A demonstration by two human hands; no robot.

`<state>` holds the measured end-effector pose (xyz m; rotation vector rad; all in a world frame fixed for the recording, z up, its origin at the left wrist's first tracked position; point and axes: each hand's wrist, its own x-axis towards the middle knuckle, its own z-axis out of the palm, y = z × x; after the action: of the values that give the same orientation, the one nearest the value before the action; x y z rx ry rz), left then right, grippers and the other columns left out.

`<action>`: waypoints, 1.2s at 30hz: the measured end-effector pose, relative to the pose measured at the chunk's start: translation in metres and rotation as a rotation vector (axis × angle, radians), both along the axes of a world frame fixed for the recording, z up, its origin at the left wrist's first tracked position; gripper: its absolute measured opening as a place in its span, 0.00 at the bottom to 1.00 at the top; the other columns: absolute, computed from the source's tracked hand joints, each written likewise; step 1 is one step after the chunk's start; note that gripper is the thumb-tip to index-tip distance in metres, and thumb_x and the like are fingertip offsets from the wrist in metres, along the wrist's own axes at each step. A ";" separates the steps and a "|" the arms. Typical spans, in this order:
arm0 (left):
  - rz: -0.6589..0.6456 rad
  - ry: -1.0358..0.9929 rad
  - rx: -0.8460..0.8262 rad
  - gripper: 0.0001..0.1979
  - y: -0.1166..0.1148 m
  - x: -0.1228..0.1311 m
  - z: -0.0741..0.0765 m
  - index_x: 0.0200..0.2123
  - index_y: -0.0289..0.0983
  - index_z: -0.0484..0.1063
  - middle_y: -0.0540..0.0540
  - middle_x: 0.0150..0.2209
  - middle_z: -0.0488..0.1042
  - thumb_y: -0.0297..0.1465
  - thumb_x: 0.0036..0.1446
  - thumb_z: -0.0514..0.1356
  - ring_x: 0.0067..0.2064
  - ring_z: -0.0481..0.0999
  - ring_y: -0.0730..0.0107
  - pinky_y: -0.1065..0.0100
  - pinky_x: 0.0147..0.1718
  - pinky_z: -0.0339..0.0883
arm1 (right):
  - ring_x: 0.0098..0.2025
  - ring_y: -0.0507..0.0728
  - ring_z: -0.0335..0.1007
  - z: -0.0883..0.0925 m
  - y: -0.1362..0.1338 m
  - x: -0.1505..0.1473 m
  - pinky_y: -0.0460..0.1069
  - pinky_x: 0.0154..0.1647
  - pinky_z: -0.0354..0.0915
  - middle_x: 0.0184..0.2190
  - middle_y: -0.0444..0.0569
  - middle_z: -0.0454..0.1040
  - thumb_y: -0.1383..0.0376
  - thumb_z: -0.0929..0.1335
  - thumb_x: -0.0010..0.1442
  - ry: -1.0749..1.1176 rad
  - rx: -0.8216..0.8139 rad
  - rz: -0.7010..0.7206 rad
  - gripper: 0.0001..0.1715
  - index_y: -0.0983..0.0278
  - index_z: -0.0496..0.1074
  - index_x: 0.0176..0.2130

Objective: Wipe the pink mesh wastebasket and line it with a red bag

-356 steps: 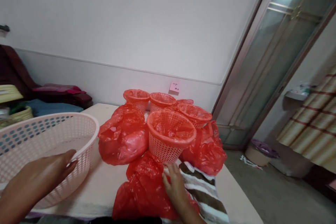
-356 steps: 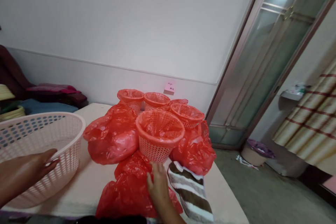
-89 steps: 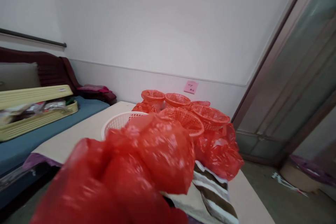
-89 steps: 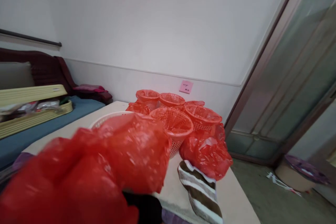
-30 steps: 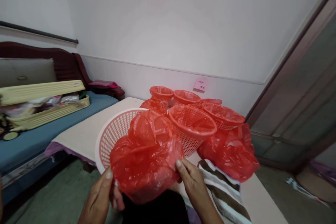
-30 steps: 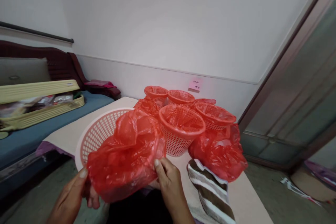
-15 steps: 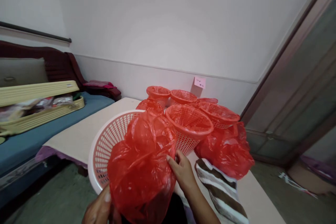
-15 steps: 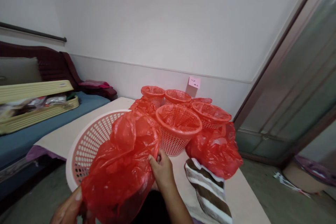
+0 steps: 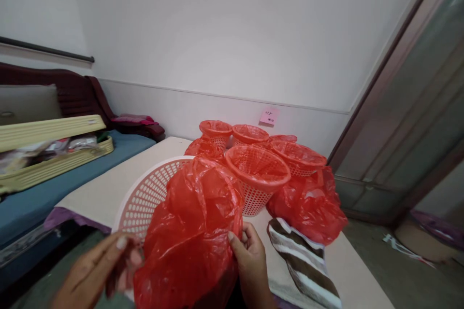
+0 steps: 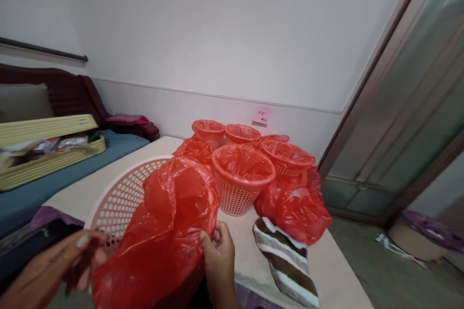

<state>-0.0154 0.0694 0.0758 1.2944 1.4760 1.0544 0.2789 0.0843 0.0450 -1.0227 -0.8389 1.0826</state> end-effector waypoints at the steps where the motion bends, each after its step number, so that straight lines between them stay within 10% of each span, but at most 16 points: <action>1: 0.029 0.034 0.067 0.24 0.008 -0.001 0.018 0.40 0.45 0.74 0.47 0.32 0.80 0.57 0.52 0.57 0.30 0.76 0.62 0.68 0.26 0.69 | 0.31 0.55 0.71 0.002 -0.004 -0.004 0.48 0.33 0.67 0.29 0.44 0.76 0.54 0.74 0.50 0.007 -0.003 0.009 0.19 0.62 0.68 0.35; 5: 0.063 0.280 0.340 0.27 0.049 0.014 0.081 0.44 0.43 0.73 0.45 0.49 0.77 0.57 0.52 0.57 0.53 0.72 0.53 0.61 0.50 0.67 | 0.32 0.56 0.72 0.002 -0.016 -0.018 0.49 0.35 0.69 0.30 0.44 0.77 0.53 0.74 0.51 0.038 0.002 0.056 0.19 0.62 0.69 0.36; 8: -0.071 0.276 0.329 0.27 0.078 0.036 0.103 0.43 0.40 0.74 0.44 0.45 0.78 0.56 0.51 0.59 0.49 0.74 0.54 0.60 0.46 0.67 | 0.34 0.57 0.73 -0.006 -0.022 -0.026 0.49 0.36 0.69 0.32 0.45 0.77 0.52 0.73 0.52 0.071 0.021 0.013 0.18 0.61 0.69 0.36; 16: -0.250 0.298 0.334 0.18 0.109 0.072 0.110 0.27 0.38 0.70 0.51 0.24 0.71 0.47 0.53 0.58 0.27 0.68 0.69 0.68 0.27 0.60 | 0.23 0.52 0.61 -0.032 -0.035 -0.025 0.46 0.25 0.61 0.22 0.43 0.70 0.49 0.70 0.54 -0.172 0.025 -0.003 0.19 0.61 0.70 0.35; 36: -0.222 0.700 0.210 0.12 0.166 0.041 0.138 0.20 0.37 0.69 0.53 0.18 0.67 0.38 0.47 0.64 0.23 0.64 0.73 0.69 0.24 0.54 | 0.22 0.53 0.59 -0.042 -0.039 -0.026 0.47 0.24 0.59 0.20 0.40 0.64 0.46 0.68 0.56 -0.261 -0.010 -0.062 0.21 0.61 0.71 0.36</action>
<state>0.0257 0.2357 0.2143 2.0655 1.6842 0.6413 0.2531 0.0453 0.0031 -1.2075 -1.0046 0.9132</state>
